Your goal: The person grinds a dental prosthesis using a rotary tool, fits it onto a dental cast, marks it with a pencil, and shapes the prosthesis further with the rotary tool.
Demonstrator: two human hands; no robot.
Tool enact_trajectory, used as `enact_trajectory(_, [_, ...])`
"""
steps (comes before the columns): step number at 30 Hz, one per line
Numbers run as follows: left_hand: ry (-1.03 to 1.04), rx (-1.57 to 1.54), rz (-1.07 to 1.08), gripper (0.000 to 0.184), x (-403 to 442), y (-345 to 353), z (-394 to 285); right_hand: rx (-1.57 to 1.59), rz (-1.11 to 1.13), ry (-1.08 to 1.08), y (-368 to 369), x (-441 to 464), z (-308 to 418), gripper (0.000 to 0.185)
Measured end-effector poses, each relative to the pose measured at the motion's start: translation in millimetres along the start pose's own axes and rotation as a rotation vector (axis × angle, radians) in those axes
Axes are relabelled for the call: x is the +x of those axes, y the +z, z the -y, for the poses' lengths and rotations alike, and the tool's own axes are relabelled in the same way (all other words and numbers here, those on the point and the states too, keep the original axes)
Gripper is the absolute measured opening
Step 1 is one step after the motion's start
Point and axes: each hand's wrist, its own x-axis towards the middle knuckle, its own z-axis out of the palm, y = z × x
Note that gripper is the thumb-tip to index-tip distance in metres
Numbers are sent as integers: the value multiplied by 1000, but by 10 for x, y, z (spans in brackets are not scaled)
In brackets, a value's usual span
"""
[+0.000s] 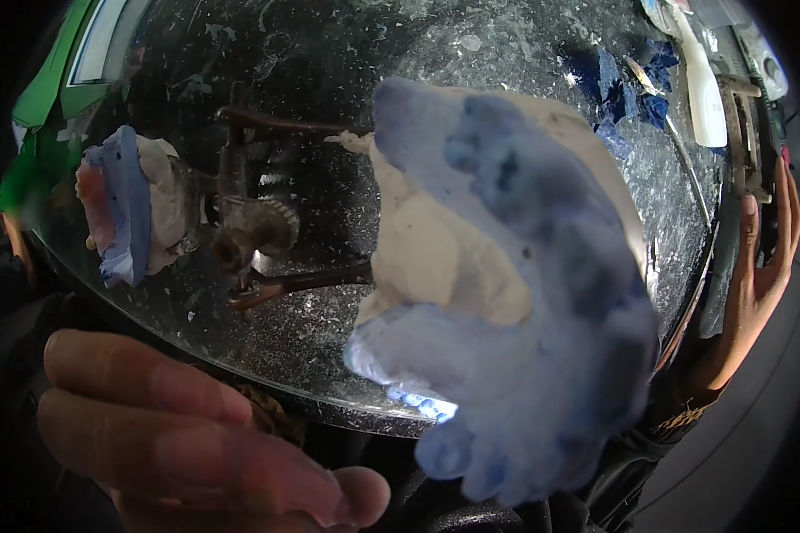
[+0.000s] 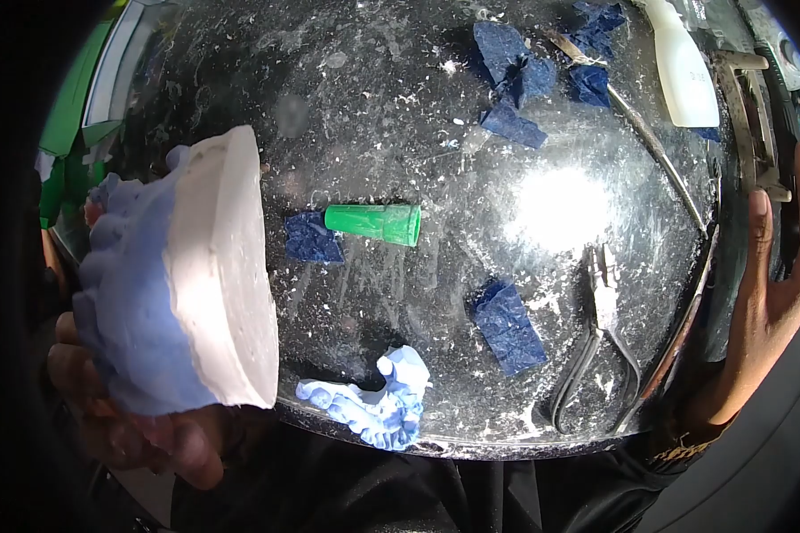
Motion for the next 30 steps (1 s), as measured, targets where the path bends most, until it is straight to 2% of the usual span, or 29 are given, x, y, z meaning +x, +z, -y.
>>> enact_trajectory(11, [-17,-63,32,40,84,23,29,-147,-19,-73,-4,24,-65,35])
enact_trajectory(15, [-11,-114,81,40,173,21,49,-325,-50,-89,5,23,-53,32])
enact_trajectory(16, [-2,-113,113,40,189,5,25,-405,-99,-71,36,33,8,25])
enact_trajectory(19, [68,-31,253,33,205,-58,-127,-392,-69,39,43,15,-138,24])
enact_trajectory(22, [207,-89,118,32,82,-174,88,-330,-143,36,64,340,193,14])
enact_trajectory(23, [250,-124,62,32,29,-135,137,-258,-101,153,46,366,271,18])
enact_trajectory(24, [272,-158,78,35,59,-200,137,-323,-77,103,-15,450,256,18])
enact_trajectory(26, [314,-228,113,40,128,-336,133,-192,-108,91,23,497,293,21])
enact_trajectory(27, [321,-266,117,42,139,-330,122,-229,-140,45,50,497,365,27])
enact_trajectory(28, [450,-246,53,43,102,145,18,-387,-309,-36,5,438,24,33])
enact_trajectory(29, [457,-278,36,48,94,197,-13,-410,-352,-52,3,415,37,35])
enact_trajectory(30, [404,-341,12,43,96,210,-82,-434,-391,-63,-16,399,52,37])
